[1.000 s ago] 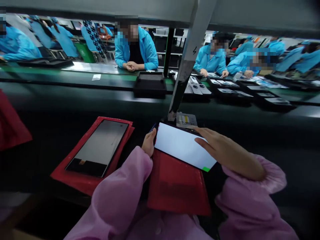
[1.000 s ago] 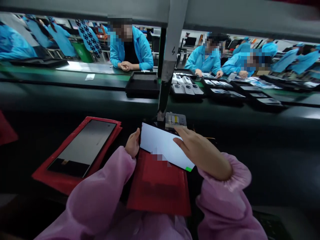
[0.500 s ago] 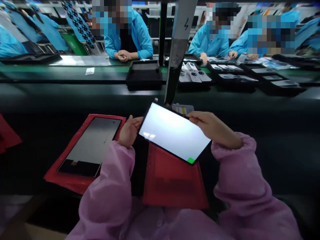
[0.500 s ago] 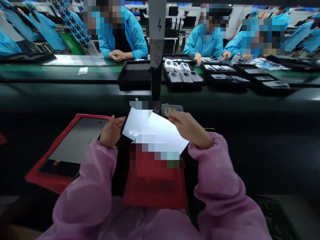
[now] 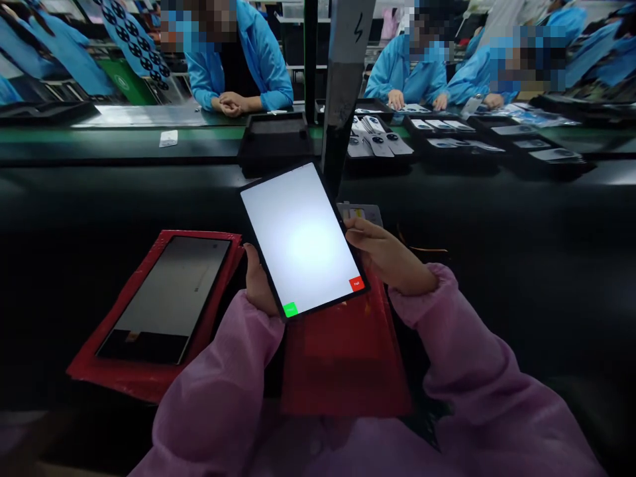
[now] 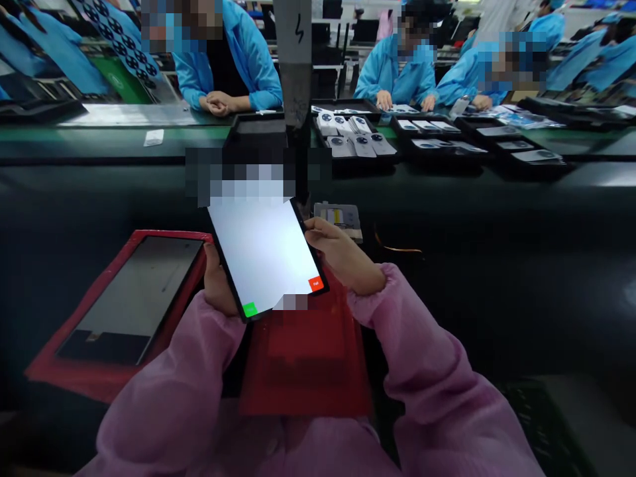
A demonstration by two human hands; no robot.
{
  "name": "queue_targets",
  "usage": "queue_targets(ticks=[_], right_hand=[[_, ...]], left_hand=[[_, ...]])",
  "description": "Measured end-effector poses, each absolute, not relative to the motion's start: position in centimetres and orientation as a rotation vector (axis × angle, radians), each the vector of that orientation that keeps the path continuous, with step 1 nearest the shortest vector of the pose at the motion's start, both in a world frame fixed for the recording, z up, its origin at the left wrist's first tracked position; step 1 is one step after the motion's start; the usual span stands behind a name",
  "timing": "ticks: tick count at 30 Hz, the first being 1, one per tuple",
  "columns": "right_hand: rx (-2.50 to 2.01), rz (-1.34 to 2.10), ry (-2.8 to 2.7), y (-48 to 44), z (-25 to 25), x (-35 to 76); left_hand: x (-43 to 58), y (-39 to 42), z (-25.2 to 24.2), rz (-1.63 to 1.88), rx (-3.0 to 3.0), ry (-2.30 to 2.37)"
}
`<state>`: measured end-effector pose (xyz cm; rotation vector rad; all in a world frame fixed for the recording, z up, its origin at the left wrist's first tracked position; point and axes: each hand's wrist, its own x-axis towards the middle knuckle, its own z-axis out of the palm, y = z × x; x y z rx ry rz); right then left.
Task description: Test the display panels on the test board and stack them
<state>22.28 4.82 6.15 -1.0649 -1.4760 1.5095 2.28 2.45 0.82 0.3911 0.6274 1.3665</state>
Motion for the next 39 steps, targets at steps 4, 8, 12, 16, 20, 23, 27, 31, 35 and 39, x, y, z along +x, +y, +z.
queue_targets(ticks=[4,8,12,16,20,23,27,31,35,39], right_hand=[[-1.33,0.821,-1.898,4.0,7.4,23.2],[-1.252,-0.087,-2.265,2.2,8.0,22.3],[-1.099,-0.231,-2.549,0.8,7.4,20.3],[-1.141,-0.31,-2.581,0.4,6.6,19.3],[-1.132,-0.451,-2.547,0.0,6.3,18.9],[-1.042,-0.594,-2.489,-0.1,6.0,18.5],[-0.981,-0.577,-2.461,-0.4,6.6,18.8],[-0.979,-0.464,-2.446,-1.7,8.2,19.7],[-1.082,-0.337,-2.577,-2.6,9.0,20.2],[-1.081,-0.246,-2.525,-2.9,10.1,21.5]], left_hand=[[1.5,2.3,0.8,1.295,0.397,0.64],[1.5,2.1,0.4,1.195,0.399,0.611],[2.1,1.3,-0.1,1.082,0.4,0.603],[2.5,0.5,-0.2,1.024,0.397,0.629],[2.4,0.5,-0.1,1.017,0.388,0.609],[2.4,0.7,-0.1,1.083,0.376,0.612],[2.4,0.9,-0.1,1.105,0.395,0.628],[2.1,0.9,-0.2,1.13,0.399,0.641],[1.8,1.0,-0.3,1.146,0.369,0.69],[1.9,0.9,-0.2,1.122,0.349,0.663]])
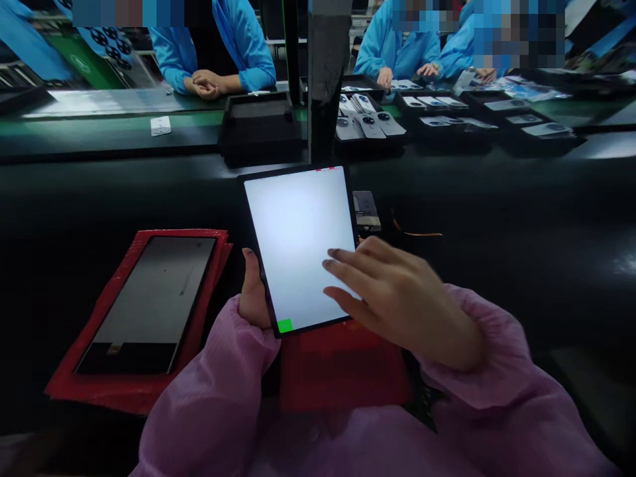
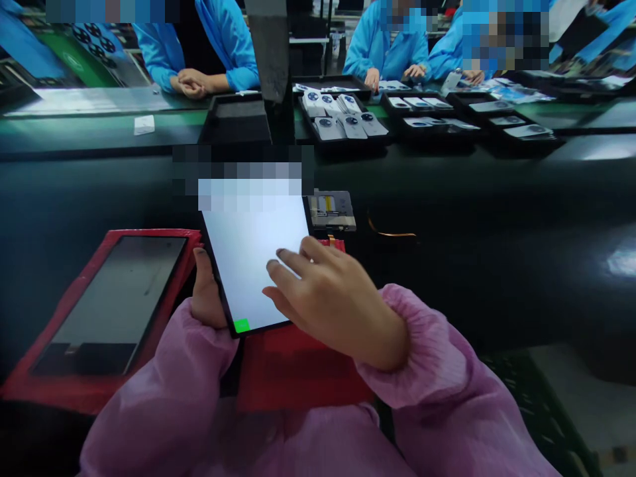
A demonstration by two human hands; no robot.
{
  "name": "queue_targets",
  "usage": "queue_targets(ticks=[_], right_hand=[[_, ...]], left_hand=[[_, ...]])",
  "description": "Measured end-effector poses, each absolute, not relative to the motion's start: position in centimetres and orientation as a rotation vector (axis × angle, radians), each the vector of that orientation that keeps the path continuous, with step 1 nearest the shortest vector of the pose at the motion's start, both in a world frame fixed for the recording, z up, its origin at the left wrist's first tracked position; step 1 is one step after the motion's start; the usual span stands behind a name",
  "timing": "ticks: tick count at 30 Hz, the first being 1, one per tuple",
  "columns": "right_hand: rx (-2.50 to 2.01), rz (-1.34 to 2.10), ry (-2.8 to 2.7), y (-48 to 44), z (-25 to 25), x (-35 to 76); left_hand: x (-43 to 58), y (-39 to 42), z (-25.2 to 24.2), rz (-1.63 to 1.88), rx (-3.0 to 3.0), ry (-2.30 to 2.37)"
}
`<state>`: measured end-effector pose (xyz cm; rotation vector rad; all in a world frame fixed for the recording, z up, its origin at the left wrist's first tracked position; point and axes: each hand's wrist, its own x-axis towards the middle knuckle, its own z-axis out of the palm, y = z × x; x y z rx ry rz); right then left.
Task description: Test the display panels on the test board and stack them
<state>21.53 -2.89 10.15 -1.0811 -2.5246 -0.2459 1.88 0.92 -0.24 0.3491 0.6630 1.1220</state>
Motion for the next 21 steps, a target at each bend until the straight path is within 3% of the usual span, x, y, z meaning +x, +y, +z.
queue_targets(ticks=[8,21], right_hand=[[-1.571,-0.313,-1.906,1.0,11.8,25.6],[-1.494,-0.114,-1.852,2.9,11.4,26.1]], left_hand=[[1.8,0.5,-0.8,0.92,0.384,0.519],[2.4,-0.1,-0.1,0.881,0.36,0.506]])
